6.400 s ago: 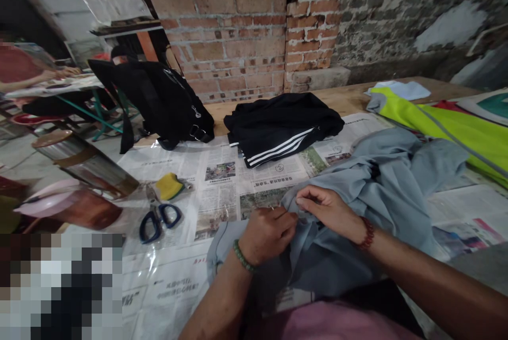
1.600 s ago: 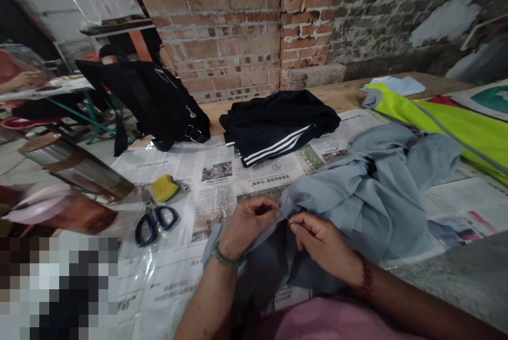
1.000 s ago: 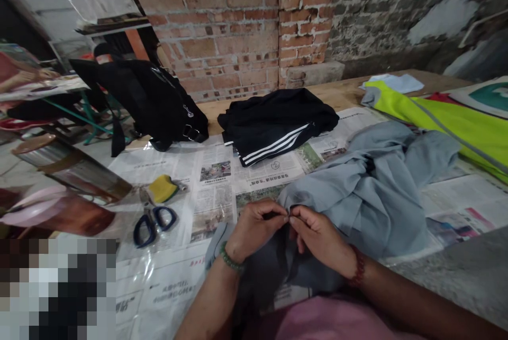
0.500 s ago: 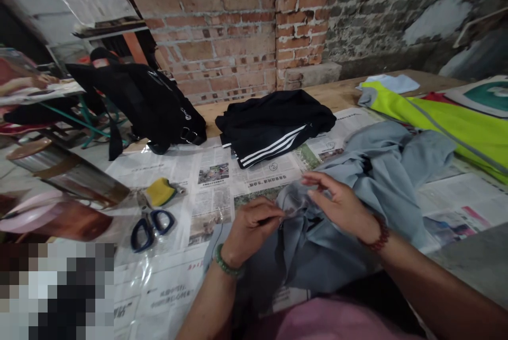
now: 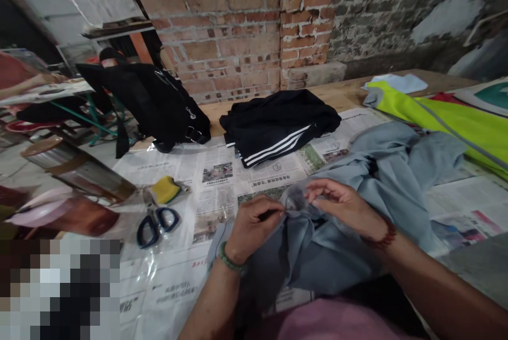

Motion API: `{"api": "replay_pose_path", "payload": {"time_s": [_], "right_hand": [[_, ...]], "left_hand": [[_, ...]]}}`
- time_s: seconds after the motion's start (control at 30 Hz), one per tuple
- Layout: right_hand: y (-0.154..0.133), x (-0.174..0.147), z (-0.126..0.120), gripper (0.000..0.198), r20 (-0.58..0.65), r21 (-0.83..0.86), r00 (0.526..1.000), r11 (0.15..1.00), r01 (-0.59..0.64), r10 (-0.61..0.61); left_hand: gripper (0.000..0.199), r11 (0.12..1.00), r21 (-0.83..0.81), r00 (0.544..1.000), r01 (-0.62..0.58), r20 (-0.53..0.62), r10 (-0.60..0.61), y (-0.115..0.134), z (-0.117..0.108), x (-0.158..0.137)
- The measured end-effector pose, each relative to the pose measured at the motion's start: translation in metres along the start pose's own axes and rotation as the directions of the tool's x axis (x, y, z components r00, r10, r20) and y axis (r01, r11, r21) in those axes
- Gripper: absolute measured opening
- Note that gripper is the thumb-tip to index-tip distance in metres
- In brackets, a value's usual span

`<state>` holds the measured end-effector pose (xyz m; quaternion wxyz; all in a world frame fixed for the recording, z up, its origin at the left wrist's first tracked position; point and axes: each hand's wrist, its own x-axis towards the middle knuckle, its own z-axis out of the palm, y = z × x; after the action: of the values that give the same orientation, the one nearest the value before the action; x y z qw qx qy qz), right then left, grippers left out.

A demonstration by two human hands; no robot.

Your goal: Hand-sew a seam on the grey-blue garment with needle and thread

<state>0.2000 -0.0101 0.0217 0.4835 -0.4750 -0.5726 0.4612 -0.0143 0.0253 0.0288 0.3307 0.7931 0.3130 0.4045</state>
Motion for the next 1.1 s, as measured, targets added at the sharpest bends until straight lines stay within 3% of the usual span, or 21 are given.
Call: {"api": "replay_pose_path", "payload": {"time_s": [0.17,0.37,0.47,0.6,0.67,0.77,0.83,0.93,1.0,1.03,1.07,1.1], "right_hand": [[-0.007,-0.019,-0.006,0.021,-0.005,0.164,0.997,0.984,-0.071,0.072],[0.014,-0.005,-0.011,0.036,-0.159,-0.090,0.947,0.952,-0.294,0.277],[0.018,0.004,-0.007,0.045,-0.092,-0.259,0.959,0.923,-0.284,0.270],[0.009,0.010,0.006,0.033,0.068,-0.314,0.964,0.923,-0.223,0.256],[0.005,0.010,0.011,0.025,0.111,-0.244,0.942,0.927,-0.283,0.317],[0.007,0.005,0.010,0.023,0.058,-0.010,0.937,0.939,-0.345,0.345],[0.012,-0.003,0.004,0.024,0.000,0.179,0.955,0.940,-0.292,0.297],[0.018,-0.020,-0.006,0.023,-0.028,0.373,0.991,0.921,-0.111,0.130],[0.017,-0.032,-0.011,0.023,0.048,0.378,0.999,0.925,-0.038,0.021],[0.014,-0.037,-0.012,0.021,0.148,0.322,0.989,0.946,-0.036,-0.013],[0.010,-0.041,-0.012,0.020,0.292,0.230,0.956,0.972,-0.043,-0.027],[0.005,-0.045,-0.011,0.018,0.456,0.115,0.890,0.992,-0.043,-0.014]], "left_hand": [[0.012,1.000,0.001,1.000,-0.003,-0.012,0.003,-0.002,0.002,0.000],[0.010,0.998,-0.059,0.999,-0.029,0.017,0.030,0.005,0.000,0.002],[0.009,0.997,-0.075,0.998,-0.028,0.048,0.032,0.008,0.000,0.002],[0.009,0.996,-0.083,0.998,-0.025,0.063,0.030,0.008,0.000,0.003],[0.009,0.996,-0.083,0.998,-0.021,0.060,0.026,0.007,-0.001,0.004],[0.010,0.998,-0.065,0.999,0.005,0.051,-0.002,0.006,-0.002,0.003],[0.011,0.999,-0.041,0.999,0.036,0.037,-0.034,0.006,-0.001,0.002],[0.011,0.996,0.002,0.996,0.093,-0.001,-0.093,0.004,0.001,0.001],[0.011,0.991,0.033,0.991,0.133,-0.030,-0.132,0.002,0.002,0.000],[0.011,0.988,0.044,0.988,0.151,-0.041,-0.149,0.001,0.002,0.000],[0.011,0.985,0.049,0.985,0.167,-0.050,-0.164,0.001,0.003,0.000],[0.012,0.982,0.049,0.982,0.180,-0.058,-0.177,0.000,0.003,0.000]]}}
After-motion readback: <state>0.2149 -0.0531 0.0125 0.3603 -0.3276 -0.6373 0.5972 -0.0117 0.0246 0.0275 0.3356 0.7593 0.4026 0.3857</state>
